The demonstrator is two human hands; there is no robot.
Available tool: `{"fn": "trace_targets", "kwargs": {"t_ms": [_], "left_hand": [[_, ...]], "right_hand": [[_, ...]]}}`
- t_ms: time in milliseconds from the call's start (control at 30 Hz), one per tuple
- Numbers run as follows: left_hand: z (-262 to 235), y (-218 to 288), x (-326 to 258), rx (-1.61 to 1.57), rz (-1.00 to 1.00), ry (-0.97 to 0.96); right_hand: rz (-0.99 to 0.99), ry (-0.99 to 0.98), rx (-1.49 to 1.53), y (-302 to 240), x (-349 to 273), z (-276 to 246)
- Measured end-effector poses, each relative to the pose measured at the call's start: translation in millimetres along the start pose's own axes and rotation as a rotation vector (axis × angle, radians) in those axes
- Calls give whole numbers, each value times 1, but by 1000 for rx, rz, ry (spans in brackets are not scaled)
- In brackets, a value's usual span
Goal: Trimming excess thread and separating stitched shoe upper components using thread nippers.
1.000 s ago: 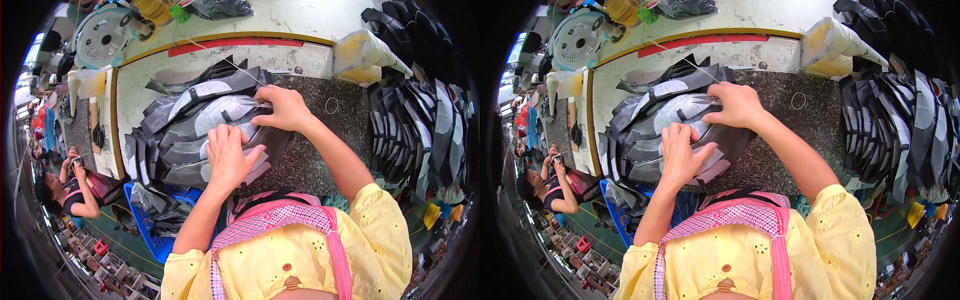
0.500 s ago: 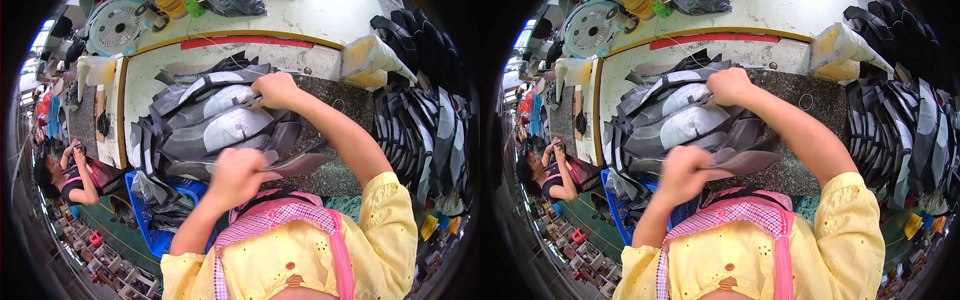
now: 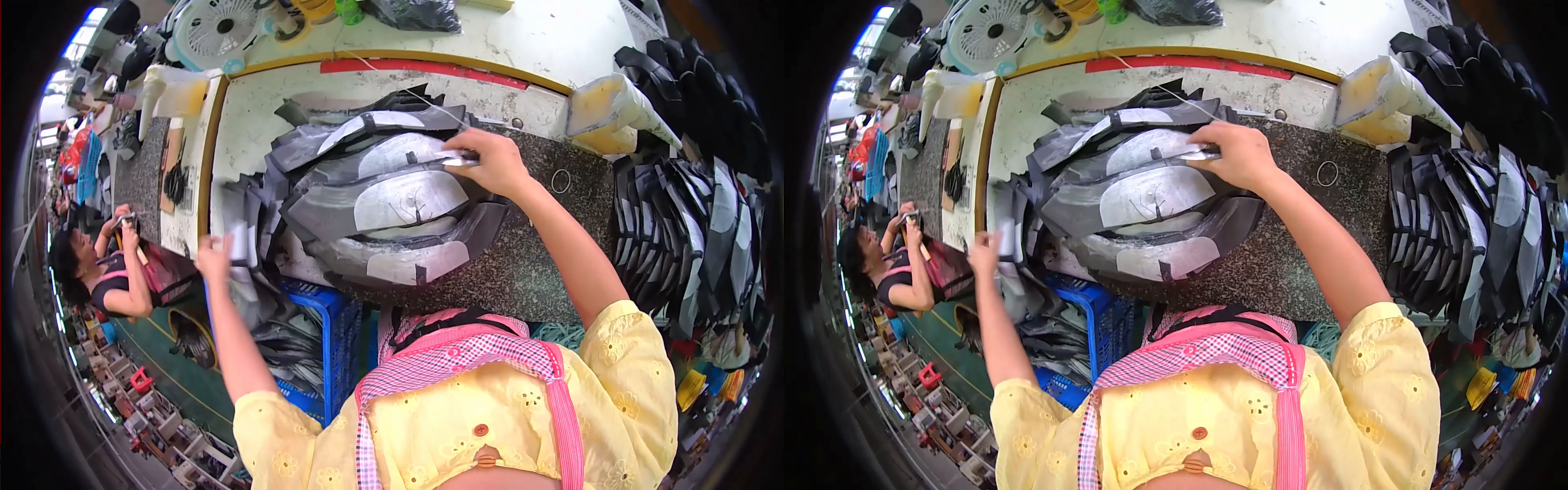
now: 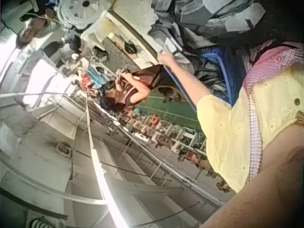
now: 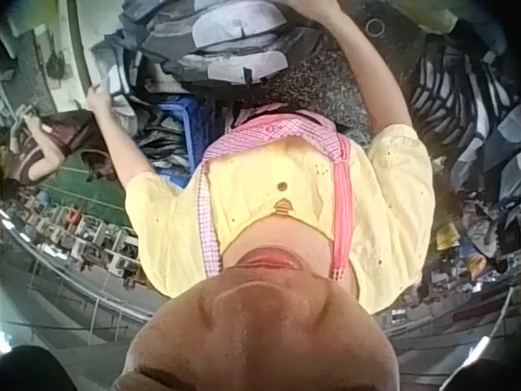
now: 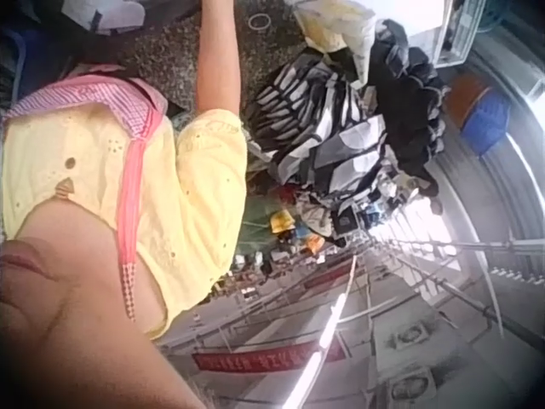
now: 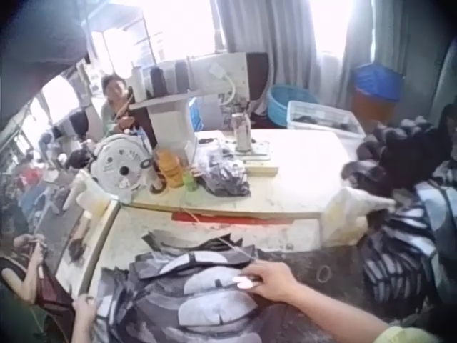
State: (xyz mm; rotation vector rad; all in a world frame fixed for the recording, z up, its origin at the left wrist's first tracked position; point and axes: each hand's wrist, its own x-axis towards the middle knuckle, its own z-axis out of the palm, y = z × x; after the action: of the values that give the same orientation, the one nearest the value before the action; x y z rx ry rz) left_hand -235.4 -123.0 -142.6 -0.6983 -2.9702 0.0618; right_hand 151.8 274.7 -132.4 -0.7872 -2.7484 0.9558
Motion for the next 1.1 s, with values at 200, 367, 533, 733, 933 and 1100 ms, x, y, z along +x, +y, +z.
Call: {"fn": "trace_targets", "kwargs": {"t_ms": [200, 367, 533, 733, 933, 1100], "left_hand": [[-37, 51, -6, -126, 202, 385], [-104, 229, -42, -977, 271, -84], [-117, 343, -107, -1931, -160, -964], [-96, 349, -181, -1594, 55, -1139], [-136, 333, -185, -1145, 903, -986], [-132, 259, -112, -1183, 319, -862]], "right_hand": [[292, 420, 296, 78, 19, -17], [372, -26, 129, 57, 48, -23], [-194, 256, 349, -16, -13, -60], [-561, -146, 491, -45, -73, -86], [-297, -601, 195, -76, -36, -71], [4, -196, 748, -27, -20, -50]]}}
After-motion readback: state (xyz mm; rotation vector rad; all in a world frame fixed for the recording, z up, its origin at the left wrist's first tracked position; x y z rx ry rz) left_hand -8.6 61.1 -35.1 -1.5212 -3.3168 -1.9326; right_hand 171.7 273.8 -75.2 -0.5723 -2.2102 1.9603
